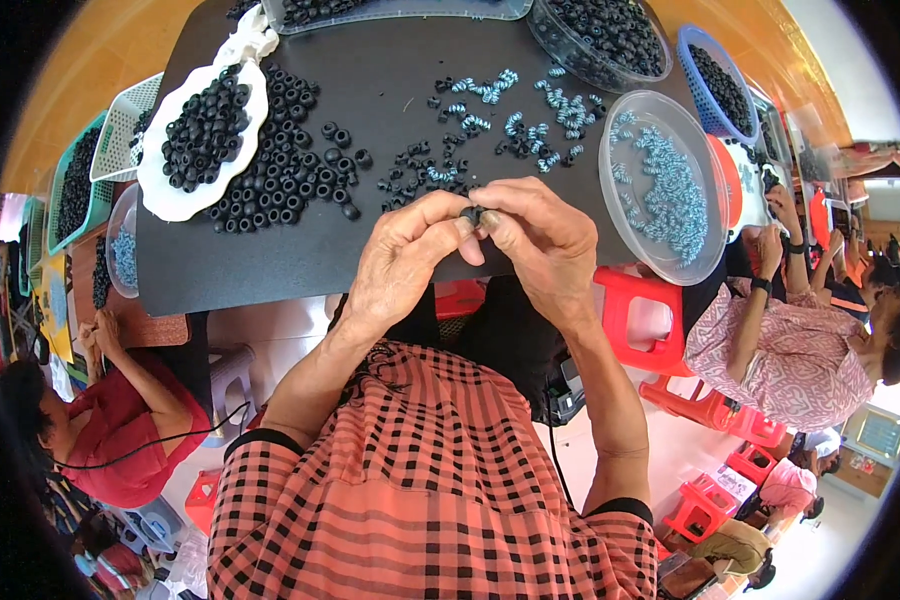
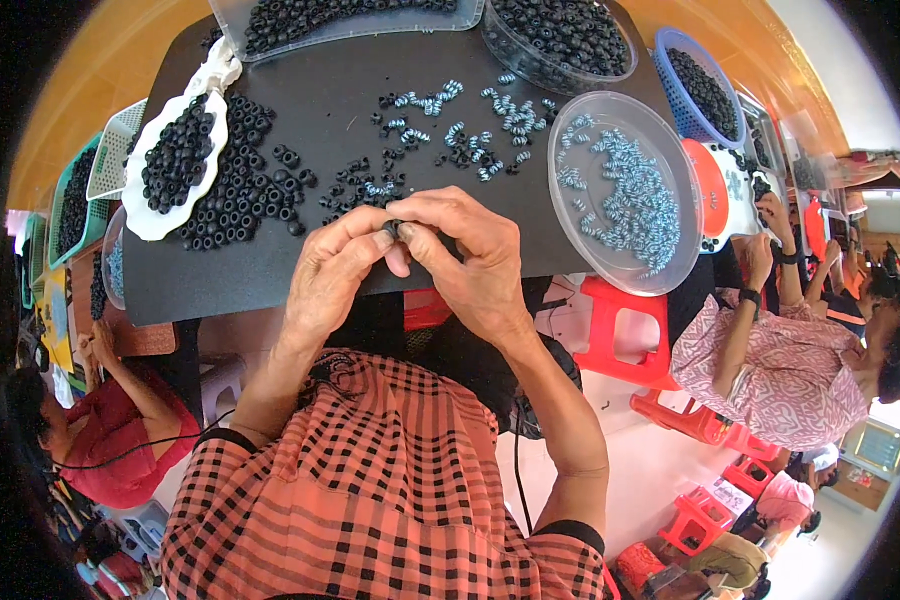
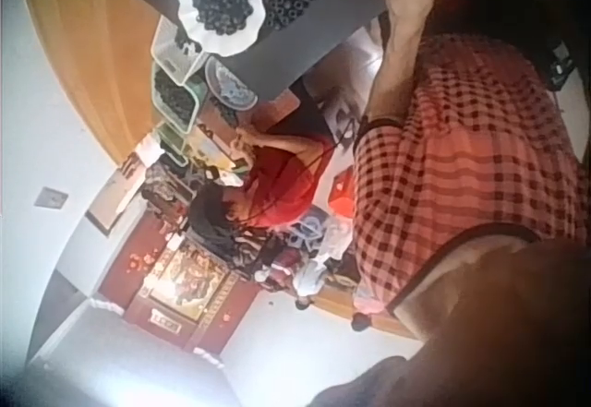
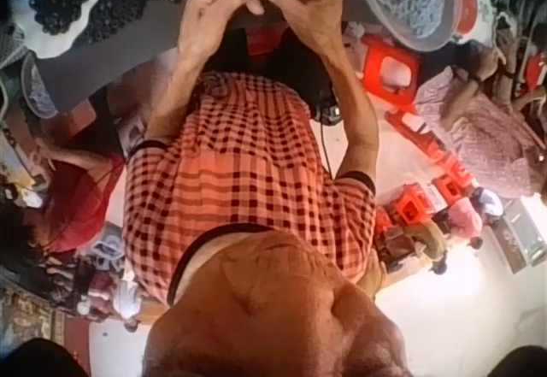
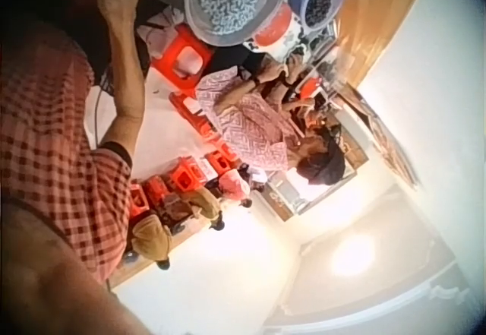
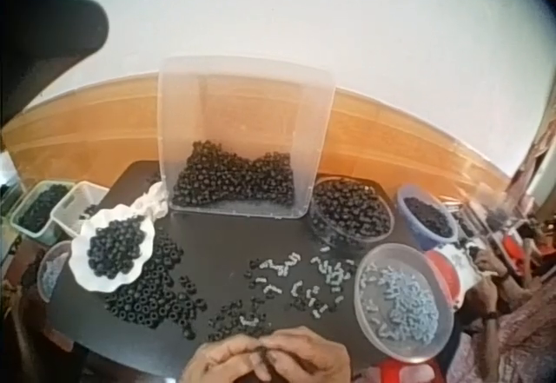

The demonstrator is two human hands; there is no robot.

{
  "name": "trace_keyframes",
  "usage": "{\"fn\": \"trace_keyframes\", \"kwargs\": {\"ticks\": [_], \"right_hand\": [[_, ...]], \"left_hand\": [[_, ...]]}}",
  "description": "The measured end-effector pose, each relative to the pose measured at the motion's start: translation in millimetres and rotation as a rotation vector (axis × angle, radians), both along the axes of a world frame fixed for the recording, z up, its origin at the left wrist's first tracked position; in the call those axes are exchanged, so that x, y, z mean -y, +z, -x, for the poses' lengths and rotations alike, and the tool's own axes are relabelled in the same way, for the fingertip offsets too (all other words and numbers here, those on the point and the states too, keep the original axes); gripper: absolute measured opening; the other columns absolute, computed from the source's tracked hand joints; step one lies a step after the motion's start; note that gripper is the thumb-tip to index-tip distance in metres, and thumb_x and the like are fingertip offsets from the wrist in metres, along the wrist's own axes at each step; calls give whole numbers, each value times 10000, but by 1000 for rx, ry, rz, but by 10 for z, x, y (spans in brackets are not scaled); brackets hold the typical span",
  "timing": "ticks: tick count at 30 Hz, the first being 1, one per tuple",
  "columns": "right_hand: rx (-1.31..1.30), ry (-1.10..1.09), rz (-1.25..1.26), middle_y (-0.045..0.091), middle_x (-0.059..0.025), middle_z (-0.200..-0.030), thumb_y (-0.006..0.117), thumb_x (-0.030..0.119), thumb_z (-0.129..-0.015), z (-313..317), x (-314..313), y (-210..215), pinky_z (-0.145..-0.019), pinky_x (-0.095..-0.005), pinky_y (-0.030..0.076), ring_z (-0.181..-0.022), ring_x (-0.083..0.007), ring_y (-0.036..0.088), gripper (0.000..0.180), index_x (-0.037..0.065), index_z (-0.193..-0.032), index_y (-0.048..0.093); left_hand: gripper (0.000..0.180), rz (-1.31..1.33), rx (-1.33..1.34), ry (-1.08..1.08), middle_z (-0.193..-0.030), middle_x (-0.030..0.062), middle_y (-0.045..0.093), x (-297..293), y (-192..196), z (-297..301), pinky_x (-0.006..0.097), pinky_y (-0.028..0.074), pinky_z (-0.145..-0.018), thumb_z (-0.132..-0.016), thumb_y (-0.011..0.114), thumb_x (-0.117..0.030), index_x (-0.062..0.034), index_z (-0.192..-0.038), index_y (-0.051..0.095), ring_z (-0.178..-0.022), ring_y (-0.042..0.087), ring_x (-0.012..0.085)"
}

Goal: The person assembles small blue plastic inserts into black rubber or plastic rings by hand, taking the components from a plastic bin and a plastic tray and placing the completed assemblies onto a white plate.

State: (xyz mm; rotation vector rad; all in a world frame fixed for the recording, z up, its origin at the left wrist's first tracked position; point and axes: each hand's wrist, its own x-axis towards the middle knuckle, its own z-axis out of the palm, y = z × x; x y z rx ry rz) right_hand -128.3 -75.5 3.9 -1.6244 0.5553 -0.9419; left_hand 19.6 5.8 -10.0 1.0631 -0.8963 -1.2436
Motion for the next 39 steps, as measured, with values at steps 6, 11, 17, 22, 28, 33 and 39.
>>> {"fn": "trace_keyframes", "kwargs": {"ticks": [6,11,17,22,28,33,39], "right_hand": [[-35,-17,21,664,-78,-957,639,-42,-848,-1,-1,-6,-692,-227,494,-806,-111,623,196,4,-1031,692],[-33,-84,88,665,-79,-961,629,-49,-836,8,-51,-28,-680,-230,503,-801,-110,630,192,1,-1009,693],[-8,-49,-44,649,-77,-939,609,-73,-831,-20,-58,30,-667,-228,503,-784,-94,622,189,-13,-995,682],[30,-16,-24,638,-81,-948,610,-95,-828,-2,-21,-24,-669,-225,504,-776,-95,616,195,-25,-999,673],[133,-59,-134,632,-96,-986,636,-89,-823,-20,-99,-60,-675,-228,509,-783,-107,617,179,-29,-988,669],[6,9,106,596,-96,-1007,590,-135,-851,44,-21,-79,-712,-233,503,-833,-126,609,208,-46,-1030,649],[-51,-64,88,588,-88,-1033,568,-136,-856,28,-88,-115,-708,-232,499,-861,-114,598,263,-49,-1096,631]], "left_hand": [[194,18,52,55,-785,25,643,-10,-19,47,243,459,-788,-954,501,-86,20,-1039,641,-796,582,77],[185,-1,144,93,-787,12,628,-21,23,127,213,444,-694,-943,515,-88,18,-1033,637,-756,555,50],[178,12,206,129,-797,8,630,-30,47,127,206,436,-660,-929,522,-69,21,-1032,636,-742,548,45],[178,72,105,118,-798,9,629,-7,8,129,210,447,-659,-923,514,-55,25,-1026,635,-750,558,50],[181,32,111,127,-808,16,630,-23,16,143,216,466,-685,-918,512,-53,18,-1027,637,-763,568,55],[188,46,188,149,-808,17,631,-31,30,151,211,448,-657,-920,514,-53,23,-1041,637,-745,553,52],[211,47,191,130,-844,21,631,-28,25,143,211,448,-672,-925,509,-55,33,-1070,634,-765,551,56]]}}
